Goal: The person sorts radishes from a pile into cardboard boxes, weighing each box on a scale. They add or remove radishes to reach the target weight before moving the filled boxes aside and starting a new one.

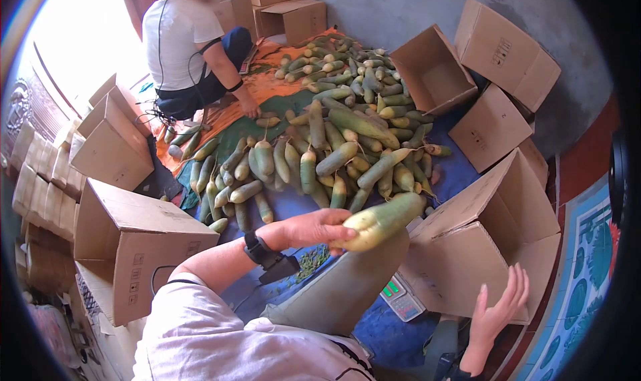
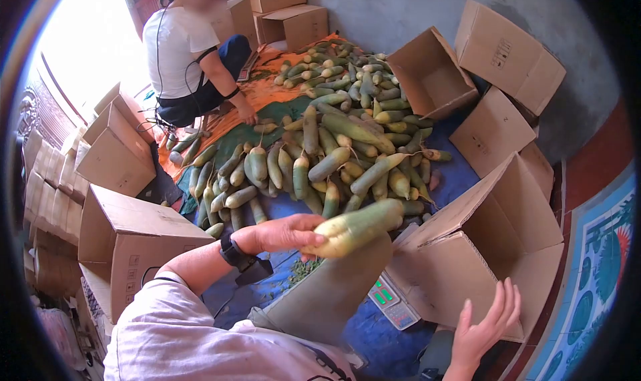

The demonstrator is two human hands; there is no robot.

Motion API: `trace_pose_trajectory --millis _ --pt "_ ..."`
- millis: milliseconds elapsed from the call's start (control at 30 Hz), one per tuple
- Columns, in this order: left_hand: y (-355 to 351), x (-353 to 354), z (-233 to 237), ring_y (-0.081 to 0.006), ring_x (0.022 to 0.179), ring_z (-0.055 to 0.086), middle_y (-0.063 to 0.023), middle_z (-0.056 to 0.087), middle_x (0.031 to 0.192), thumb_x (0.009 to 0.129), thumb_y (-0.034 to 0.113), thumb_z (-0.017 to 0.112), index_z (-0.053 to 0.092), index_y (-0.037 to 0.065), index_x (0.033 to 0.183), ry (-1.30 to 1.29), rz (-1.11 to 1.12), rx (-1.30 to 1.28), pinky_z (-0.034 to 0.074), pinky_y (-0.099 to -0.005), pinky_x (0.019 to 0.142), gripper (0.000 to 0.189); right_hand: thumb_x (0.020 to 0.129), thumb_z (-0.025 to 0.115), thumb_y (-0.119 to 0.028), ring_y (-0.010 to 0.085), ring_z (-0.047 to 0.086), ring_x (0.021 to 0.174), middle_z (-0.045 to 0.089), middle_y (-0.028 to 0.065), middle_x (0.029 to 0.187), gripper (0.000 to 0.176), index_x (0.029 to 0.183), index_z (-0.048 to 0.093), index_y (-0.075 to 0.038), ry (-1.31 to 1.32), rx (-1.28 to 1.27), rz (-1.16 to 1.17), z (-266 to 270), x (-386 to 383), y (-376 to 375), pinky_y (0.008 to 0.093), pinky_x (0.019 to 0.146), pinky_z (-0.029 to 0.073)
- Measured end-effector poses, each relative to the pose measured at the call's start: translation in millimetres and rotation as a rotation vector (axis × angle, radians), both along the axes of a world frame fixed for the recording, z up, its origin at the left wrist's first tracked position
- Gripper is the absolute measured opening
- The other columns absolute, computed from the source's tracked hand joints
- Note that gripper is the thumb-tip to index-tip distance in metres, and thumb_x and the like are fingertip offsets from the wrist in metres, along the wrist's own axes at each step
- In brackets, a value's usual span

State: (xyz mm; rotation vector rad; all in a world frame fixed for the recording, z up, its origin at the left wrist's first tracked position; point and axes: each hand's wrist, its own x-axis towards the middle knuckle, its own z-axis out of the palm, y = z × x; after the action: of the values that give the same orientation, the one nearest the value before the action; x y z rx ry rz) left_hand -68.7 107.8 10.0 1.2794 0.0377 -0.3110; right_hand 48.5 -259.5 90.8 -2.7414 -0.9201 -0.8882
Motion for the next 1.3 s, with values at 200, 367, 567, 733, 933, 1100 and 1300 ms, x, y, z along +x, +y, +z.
trace_pose_trajectory --millis 200,367,567,733,933,1100,1300 --pt "-58 10 17 -0.0082 0.068 0.053 -0.0044 0.059 0.092 0.089 0.033 0.058 0.045 -0.001 0.119 -0.003 -0.451 -0.14 0.044 -0.0209 0.056 0.048 0.072 0.07 -0.032 0.0384 0.039 0.121 0.042 0.0178 0.133 0.065 0.126 0.041 -0.007 0.098 -0.134 0.404 4 -52 24 0.0526 0.1 0.031" --pt "-97 26 12 -0.0099 0.061 0.056 -0.0064 0.059 0.087 0.094 0.032 0.052 0.043 -0.003 0.122 -0.178 -0.697 -0.163 0.046 -0.0231 0.057 0.046 0.06 0.077 -0.026 0.0373 0.049 0.105 0.051 0.016 0.115 0.069 0.119 0.045 -0.006 0.367 -0.106 0.466 -16 -64 7 0.0489 0.09 0.039" --pt "-103 52 -8 -0.0136 0.082 0.06 -0.0086 0.06 0.101 0.095 0.034 0.048 0.044 -0.001 0.127 -0.23 -0.374 -0.087 0.048 -0.0291 0.079 0.048 0.055 0.076 -0.015 0.0388 0.05 0.104 0.053 0.0188 0.112 0.072 0.12 0.049 0.0 0.197 0.088 0.027 3 -61 -37 0.0451 0.091 0.039" --pt "-102 59 -23 -0.014 0.099 0.056 -0.0077 0.059 0.105 0.095 0.036 0.048 0.045 0.0 0.124 -0.218 -0.273 -0.091 0.044 -0.03 0.088 0.047 0.071 0.066 -0.007 0.0266 0.051 0.108 0.055 0.0132 0.117 0.053 0.121 0.049 0.001 0.136 0.514 -0.222 26 -6 -83 0.0374 0.096 0.038" --pt "-104 63 -27 -0.0134 0.098 0.056 -0.0071 0.059 0.104 0.095 0.034 0.048 0.047 0.0 0.121 -0.264 -0.313 -0.095 0.045 -0.0292 0.088 0.043 0.077 0.065 -0.01 0.0235 0.054 0.1 0.058 0.0127 0.106 0.038 0.111 0.053 0.002 0.273 0.396 -0.354 38 52 -108 0.0332 0.092 0.039" --pt "-106 66 -35 -0.0135 0.096 0.057 -0.0069 0.06 0.102 0.096 0.031 0.048 0.048 -0.001 0.119 -0.28 -0.336 -0.133 0.045 -0.0291 0.088 0.04 0.074 0.067 -0.009 0.0214 0.055 0.09 0.06 0.0112 0.089 0.024 0.092 0.057 0.002 0.566 0.173 -0.403 29 81 -108 0.0317 0.085 0.041" --pt "-105 69 -36 -0.0139 0.094 0.058 -0.0066 0.061 0.1 0.096 0.03 0.048 0.049 0.0 0.118 -0.243 -0.345 -0.204 0.046 -0.0294 0.087 0.037 0.075 0.061 -0.002 0.0181 0.055 0.089 0.06 0.008 0.087 0.017 0.091 0.059 0.003 0.845 0.222 -0.298 16 104 -116 0.0297 0.083 0.041"
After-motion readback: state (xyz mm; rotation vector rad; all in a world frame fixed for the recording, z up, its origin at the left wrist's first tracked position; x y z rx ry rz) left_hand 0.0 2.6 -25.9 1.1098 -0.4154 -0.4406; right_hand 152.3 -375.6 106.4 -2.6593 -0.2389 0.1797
